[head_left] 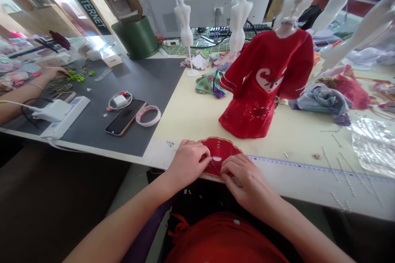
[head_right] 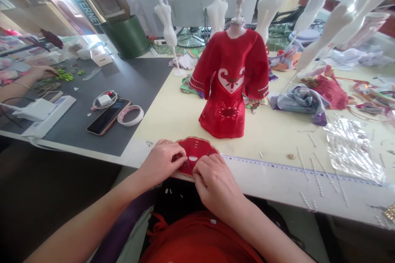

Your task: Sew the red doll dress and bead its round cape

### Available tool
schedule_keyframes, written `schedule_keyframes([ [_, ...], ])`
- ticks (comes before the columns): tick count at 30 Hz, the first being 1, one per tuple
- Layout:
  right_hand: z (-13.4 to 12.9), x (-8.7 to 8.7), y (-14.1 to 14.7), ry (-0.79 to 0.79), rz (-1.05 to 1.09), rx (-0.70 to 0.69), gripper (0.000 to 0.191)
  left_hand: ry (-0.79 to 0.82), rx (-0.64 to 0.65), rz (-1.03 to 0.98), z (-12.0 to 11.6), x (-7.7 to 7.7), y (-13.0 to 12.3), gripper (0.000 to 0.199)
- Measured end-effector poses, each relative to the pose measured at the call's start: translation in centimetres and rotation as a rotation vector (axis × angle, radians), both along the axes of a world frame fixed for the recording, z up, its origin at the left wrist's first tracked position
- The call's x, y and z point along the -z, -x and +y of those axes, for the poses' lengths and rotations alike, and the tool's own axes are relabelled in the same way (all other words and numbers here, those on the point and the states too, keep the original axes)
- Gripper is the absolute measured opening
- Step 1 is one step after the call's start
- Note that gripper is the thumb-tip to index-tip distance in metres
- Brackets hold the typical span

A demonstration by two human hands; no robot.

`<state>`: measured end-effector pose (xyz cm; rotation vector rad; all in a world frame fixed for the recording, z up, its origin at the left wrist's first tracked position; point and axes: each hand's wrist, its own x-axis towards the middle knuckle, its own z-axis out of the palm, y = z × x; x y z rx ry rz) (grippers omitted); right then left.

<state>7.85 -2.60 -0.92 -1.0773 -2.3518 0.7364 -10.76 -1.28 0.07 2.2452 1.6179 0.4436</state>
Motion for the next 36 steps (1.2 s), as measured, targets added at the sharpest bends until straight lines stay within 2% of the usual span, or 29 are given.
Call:
schedule_keyframes([
  [16, 0.19, 0.11, -0.1, 0.043, 0.045, 0.013, 0.016, 0.035, 0.01, -0.046, 0.01, -0.07, 0.29, 0.014],
  [29, 0.06, 0.29, -0.2, 0.046, 0.057, 0.017, 0.016, 0.046, 0.019, -0.058, -0.28, -0.01, 0.43, 0.003],
  [36, 0.24, 0.23, -0.17, 0.046, 0.054, 0.015, 0.016, 0.042, 0.033, -0.059, -0.34, 0.22, 0.57, 0.006],
])
